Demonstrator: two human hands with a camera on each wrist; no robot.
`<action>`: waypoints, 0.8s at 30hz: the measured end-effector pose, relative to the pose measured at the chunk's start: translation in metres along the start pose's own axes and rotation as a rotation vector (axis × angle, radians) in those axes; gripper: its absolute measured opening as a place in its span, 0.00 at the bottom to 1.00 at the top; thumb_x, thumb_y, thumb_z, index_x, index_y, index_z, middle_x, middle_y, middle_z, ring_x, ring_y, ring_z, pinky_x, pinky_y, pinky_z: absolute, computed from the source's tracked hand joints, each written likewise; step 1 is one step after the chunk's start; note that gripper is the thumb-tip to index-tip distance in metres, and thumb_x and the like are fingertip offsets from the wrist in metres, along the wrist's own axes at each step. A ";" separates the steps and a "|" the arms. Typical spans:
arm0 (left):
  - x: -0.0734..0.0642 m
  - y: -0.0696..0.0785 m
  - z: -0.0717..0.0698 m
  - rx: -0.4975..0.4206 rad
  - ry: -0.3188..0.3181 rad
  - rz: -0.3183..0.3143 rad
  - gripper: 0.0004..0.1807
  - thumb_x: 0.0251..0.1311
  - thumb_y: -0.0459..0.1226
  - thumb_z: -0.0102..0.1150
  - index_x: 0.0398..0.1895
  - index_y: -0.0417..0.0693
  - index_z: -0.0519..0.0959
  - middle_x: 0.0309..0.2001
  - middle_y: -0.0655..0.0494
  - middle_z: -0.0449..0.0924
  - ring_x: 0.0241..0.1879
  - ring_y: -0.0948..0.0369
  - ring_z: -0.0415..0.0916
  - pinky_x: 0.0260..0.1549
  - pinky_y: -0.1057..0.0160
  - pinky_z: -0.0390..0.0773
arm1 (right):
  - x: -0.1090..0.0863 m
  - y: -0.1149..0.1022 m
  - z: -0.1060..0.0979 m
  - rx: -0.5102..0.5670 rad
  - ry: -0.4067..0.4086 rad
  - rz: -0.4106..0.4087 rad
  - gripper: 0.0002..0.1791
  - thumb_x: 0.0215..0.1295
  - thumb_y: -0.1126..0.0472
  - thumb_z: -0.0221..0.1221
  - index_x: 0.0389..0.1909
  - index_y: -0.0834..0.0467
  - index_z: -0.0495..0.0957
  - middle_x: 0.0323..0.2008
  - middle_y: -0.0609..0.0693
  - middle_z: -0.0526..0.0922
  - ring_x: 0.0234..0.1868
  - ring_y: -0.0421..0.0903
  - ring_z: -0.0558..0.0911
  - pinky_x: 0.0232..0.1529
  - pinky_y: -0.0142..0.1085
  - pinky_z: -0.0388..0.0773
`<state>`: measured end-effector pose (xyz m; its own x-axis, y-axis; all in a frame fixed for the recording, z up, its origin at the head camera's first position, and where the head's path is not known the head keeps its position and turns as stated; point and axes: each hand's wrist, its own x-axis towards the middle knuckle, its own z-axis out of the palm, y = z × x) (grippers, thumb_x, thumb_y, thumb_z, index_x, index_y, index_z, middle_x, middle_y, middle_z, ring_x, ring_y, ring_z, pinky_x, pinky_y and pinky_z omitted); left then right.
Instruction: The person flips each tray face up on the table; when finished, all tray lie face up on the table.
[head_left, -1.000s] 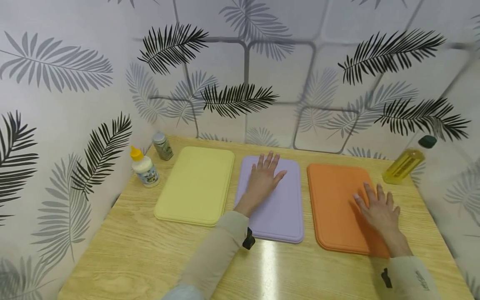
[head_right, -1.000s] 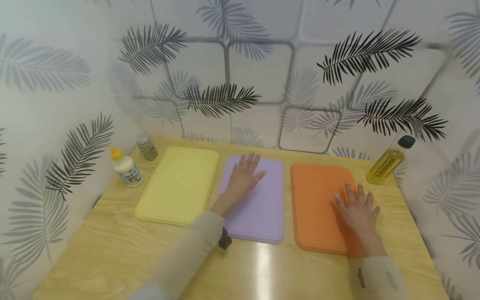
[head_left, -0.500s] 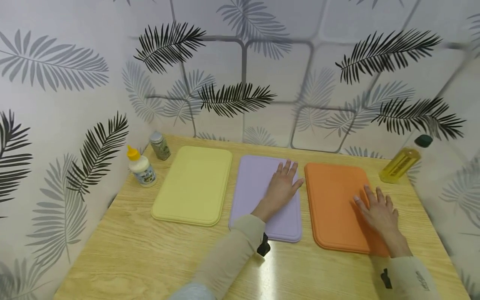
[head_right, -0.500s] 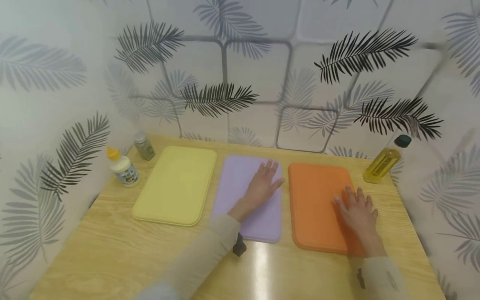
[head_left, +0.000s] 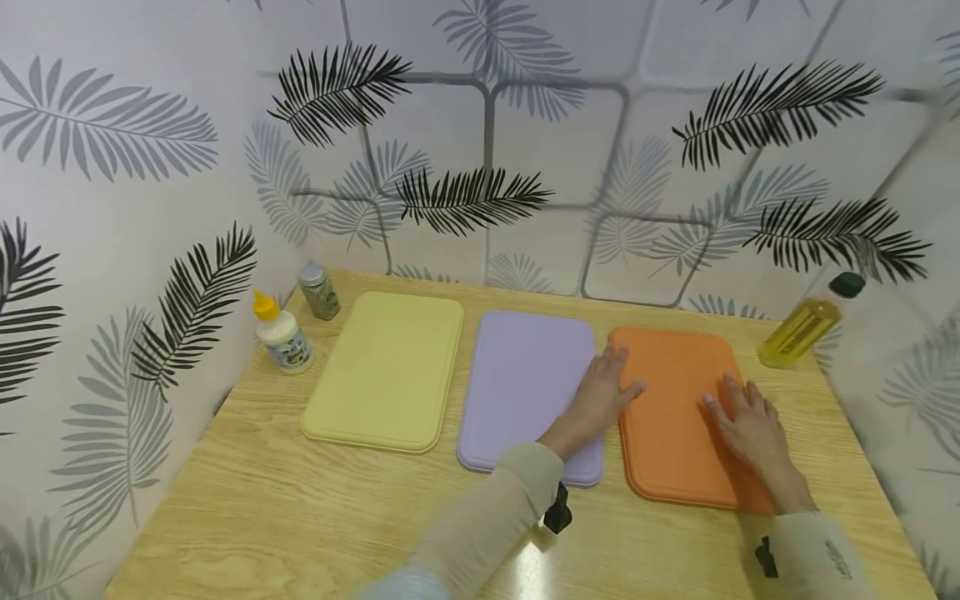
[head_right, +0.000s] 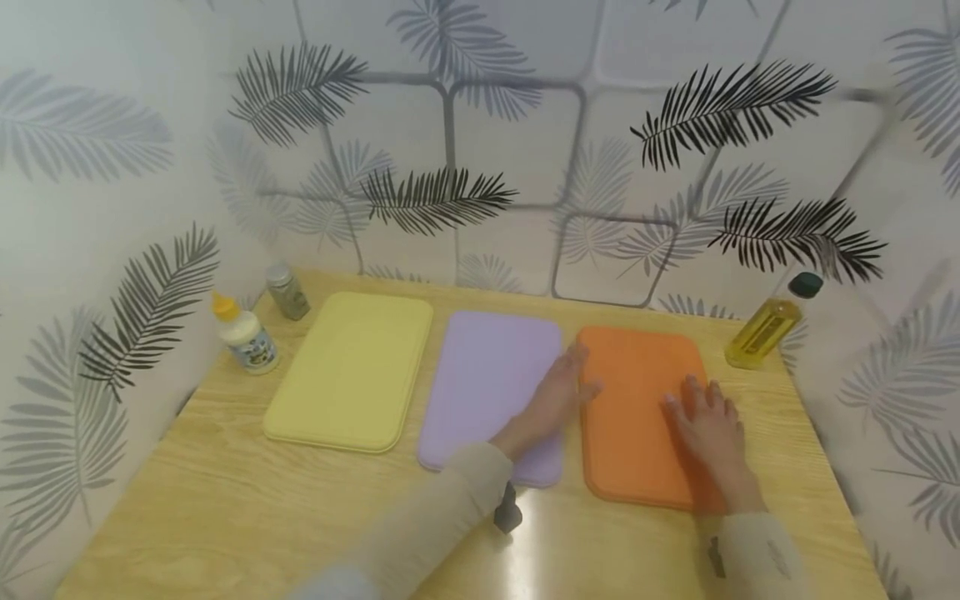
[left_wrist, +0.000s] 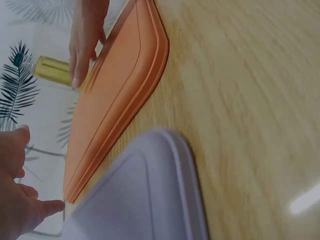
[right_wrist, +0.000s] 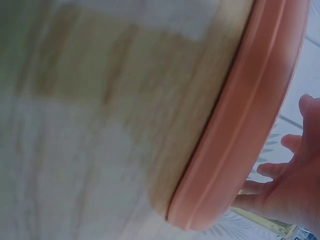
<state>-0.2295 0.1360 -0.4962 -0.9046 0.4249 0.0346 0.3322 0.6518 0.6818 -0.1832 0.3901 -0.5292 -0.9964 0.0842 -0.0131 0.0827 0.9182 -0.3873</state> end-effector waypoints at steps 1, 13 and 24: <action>-0.001 0.001 0.003 -0.022 -0.008 -0.009 0.38 0.69 0.54 0.47 0.76 0.49 0.51 0.75 0.45 0.48 0.72 0.50 0.51 0.69 0.59 0.56 | 0.000 0.000 0.001 0.001 -0.001 0.001 0.41 0.74 0.37 0.35 0.75 0.62 0.43 0.68 0.79 0.43 0.60 0.85 0.49 0.55 0.75 0.50; -0.009 0.008 0.020 -0.102 -0.055 -0.079 0.38 0.66 0.51 0.55 0.75 0.48 0.56 0.73 0.44 0.54 0.71 0.54 0.54 0.67 0.59 0.61 | -0.003 0.000 0.000 0.029 -0.039 0.035 0.42 0.74 0.37 0.34 0.75 0.64 0.42 0.66 0.83 0.41 0.59 0.86 0.49 0.53 0.75 0.52; -0.008 0.011 0.027 -0.028 -0.102 -0.124 0.40 0.59 0.45 0.65 0.72 0.45 0.60 0.72 0.44 0.57 0.70 0.55 0.57 0.64 0.66 0.64 | -0.003 -0.001 -0.004 -0.003 -0.063 0.056 0.42 0.74 0.36 0.32 0.73 0.66 0.49 0.61 0.84 0.50 0.57 0.84 0.53 0.47 0.75 0.59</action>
<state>-0.2111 0.1572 -0.5089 -0.9059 0.4046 -0.1247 0.2106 0.6861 0.6964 -0.1801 0.3903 -0.5249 -0.9894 0.1110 -0.0931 0.1385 0.9138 -0.3818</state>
